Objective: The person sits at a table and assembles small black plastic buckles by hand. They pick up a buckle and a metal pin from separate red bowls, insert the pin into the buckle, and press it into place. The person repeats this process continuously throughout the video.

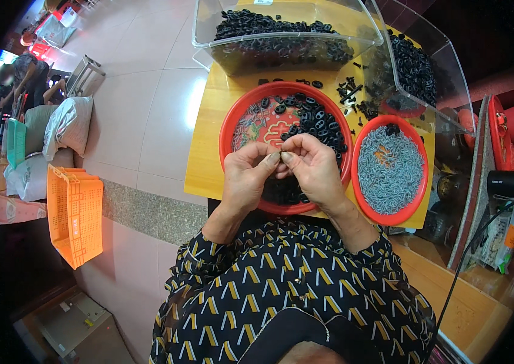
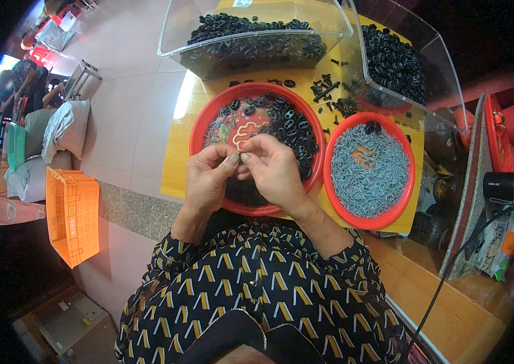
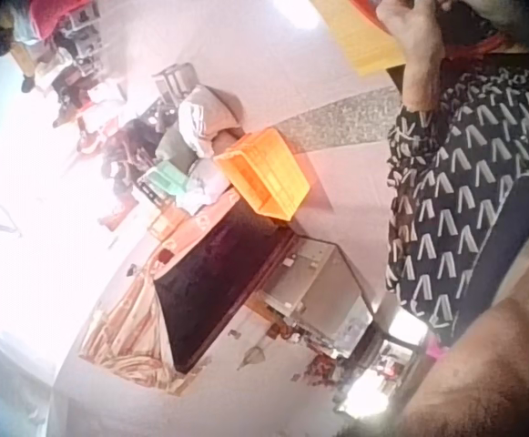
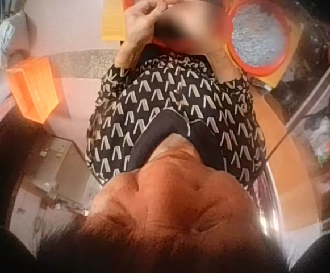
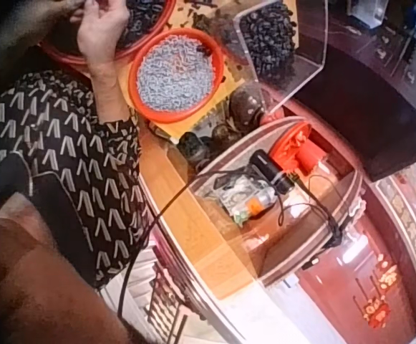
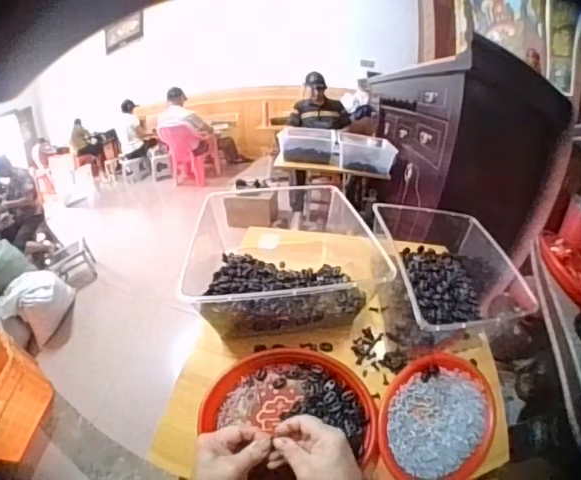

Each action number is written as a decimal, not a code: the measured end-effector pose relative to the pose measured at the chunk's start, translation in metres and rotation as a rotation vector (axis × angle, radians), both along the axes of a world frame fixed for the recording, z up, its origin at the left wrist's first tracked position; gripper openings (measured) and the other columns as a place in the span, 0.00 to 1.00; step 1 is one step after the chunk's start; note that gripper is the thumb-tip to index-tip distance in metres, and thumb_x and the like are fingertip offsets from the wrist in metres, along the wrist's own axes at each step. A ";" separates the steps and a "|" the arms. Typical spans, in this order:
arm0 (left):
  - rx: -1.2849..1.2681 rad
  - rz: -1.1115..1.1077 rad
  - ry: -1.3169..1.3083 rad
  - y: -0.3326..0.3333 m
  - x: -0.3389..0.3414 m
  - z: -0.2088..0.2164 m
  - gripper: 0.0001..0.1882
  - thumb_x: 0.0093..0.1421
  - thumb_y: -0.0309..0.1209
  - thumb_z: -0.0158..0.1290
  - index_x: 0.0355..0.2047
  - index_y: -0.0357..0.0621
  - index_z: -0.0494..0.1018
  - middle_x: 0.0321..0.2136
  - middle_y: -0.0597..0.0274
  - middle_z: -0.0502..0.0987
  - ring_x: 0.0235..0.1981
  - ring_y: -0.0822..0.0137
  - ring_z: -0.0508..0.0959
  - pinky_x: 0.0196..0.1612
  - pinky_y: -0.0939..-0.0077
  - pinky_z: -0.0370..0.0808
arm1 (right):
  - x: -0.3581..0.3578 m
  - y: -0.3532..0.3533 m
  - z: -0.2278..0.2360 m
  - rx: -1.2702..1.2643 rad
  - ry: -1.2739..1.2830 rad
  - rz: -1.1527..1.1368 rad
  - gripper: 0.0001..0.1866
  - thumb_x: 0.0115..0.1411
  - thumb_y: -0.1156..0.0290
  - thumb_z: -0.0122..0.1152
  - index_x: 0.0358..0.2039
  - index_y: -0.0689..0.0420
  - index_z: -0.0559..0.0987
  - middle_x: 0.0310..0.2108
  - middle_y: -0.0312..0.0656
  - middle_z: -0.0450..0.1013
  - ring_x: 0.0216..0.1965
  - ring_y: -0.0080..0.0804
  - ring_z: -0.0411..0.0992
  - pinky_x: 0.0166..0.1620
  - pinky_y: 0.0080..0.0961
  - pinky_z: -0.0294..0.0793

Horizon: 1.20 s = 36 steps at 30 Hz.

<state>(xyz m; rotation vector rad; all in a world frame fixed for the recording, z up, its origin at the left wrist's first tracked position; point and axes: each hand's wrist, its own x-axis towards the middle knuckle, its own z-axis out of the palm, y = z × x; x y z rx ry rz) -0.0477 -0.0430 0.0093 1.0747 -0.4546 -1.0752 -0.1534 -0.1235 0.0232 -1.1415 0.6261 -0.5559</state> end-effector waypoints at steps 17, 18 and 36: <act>0.141 0.020 -1.079 -0.004 0.032 -0.006 0.10 0.48 0.21 0.53 0.34 0.37 0.72 0.29 0.59 0.73 0.30 0.66 0.73 0.32 0.78 0.70 | -0.043 -0.023 0.002 -0.029 0.066 -0.141 0.04 0.56 0.76 0.49 0.30 0.63 0.69 0.23 0.36 0.68 0.22 0.20 0.70 0.24 0.15 0.72; 0.084 0.006 -1.313 -0.011 0.032 -0.007 0.11 0.47 0.21 0.53 0.33 0.38 0.73 0.29 0.58 0.73 0.31 0.64 0.73 0.34 0.76 0.70 | -0.043 -0.023 0.002 -0.037 0.063 -0.130 0.04 0.56 0.76 0.49 0.31 0.63 0.69 0.23 0.36 0.68 0.22 0.20 0.70 0.24 0.15 0.72; 0.110 -0.169 -1.217 -0.039 0.017 -0.003 0.09 0.43 0.18 0.53 0.26 0.35 0.68 0.24 0.52 0.71 0.29 0.56 0.72 0.32 0.71 0.69 | -0.039 -0.020 0.001 0.043 0.007 -0.062 0.04 0.55 0.77 0.49 0.31 0.64 0.69 0.26 0.38 0.68 0.27 0.21 0.70 0.29 0.15 0.72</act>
